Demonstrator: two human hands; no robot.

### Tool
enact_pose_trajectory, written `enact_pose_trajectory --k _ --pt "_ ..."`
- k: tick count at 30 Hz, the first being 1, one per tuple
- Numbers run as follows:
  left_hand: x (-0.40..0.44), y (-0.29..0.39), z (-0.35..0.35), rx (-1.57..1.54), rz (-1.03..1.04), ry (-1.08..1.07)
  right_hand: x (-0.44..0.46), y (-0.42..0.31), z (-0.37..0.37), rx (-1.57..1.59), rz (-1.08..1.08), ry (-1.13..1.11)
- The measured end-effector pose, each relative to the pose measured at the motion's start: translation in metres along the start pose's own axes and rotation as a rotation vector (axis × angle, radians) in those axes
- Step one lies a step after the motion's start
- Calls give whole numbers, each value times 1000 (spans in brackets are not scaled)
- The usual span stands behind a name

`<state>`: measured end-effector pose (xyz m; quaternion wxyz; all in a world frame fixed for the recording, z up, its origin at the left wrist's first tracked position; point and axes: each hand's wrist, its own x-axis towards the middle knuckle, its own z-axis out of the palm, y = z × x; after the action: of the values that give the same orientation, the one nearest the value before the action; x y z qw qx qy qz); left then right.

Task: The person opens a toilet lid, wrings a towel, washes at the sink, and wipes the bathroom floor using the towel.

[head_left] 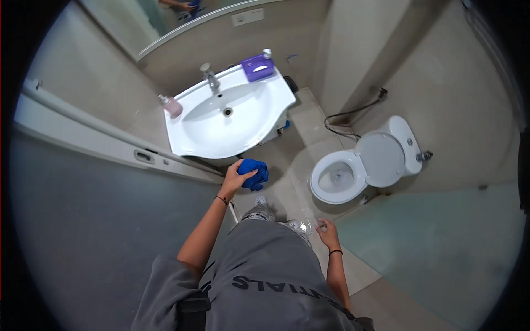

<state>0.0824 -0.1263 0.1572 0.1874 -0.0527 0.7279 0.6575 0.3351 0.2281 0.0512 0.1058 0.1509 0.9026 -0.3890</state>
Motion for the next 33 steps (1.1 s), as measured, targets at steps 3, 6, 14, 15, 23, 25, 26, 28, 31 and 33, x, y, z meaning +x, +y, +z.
enact_pose_trajectory --k 3,6,14,15,23,25,26,28,31,33 --pt "13 -52 -26 -8 -28 113 26 -24 6 115 115 -150" --pt "24 -80 -45 10 -55 226 57 -30 15 -57 132 -252" --pt "34 -109 -95 -28 -103 260 178 -149 46 115 -135 -166" --pt "32 -107 -95 -18 -112 317 192 -179 51 197 -125 -214" --pt "11 -137 -94 1 -171 397 402 -391 130 431 -334 -553" --pt "-7 -119 -89 -103 -215 507 460 -445 153 575 -266 -577" --pt "-13 -111 -86 -135 -235 567 488 -464 165 592 -199 -606" --pt "-26 -107 -80 -197 -269 677 533 -495 192 614 -94 -603" --pt "-36 -110 -68 -226 -328 851 573 -519 227 684 -83 -650" --pt "-38 -101 -56 -350 -367 975 579 -532 227 661 -96 -648"
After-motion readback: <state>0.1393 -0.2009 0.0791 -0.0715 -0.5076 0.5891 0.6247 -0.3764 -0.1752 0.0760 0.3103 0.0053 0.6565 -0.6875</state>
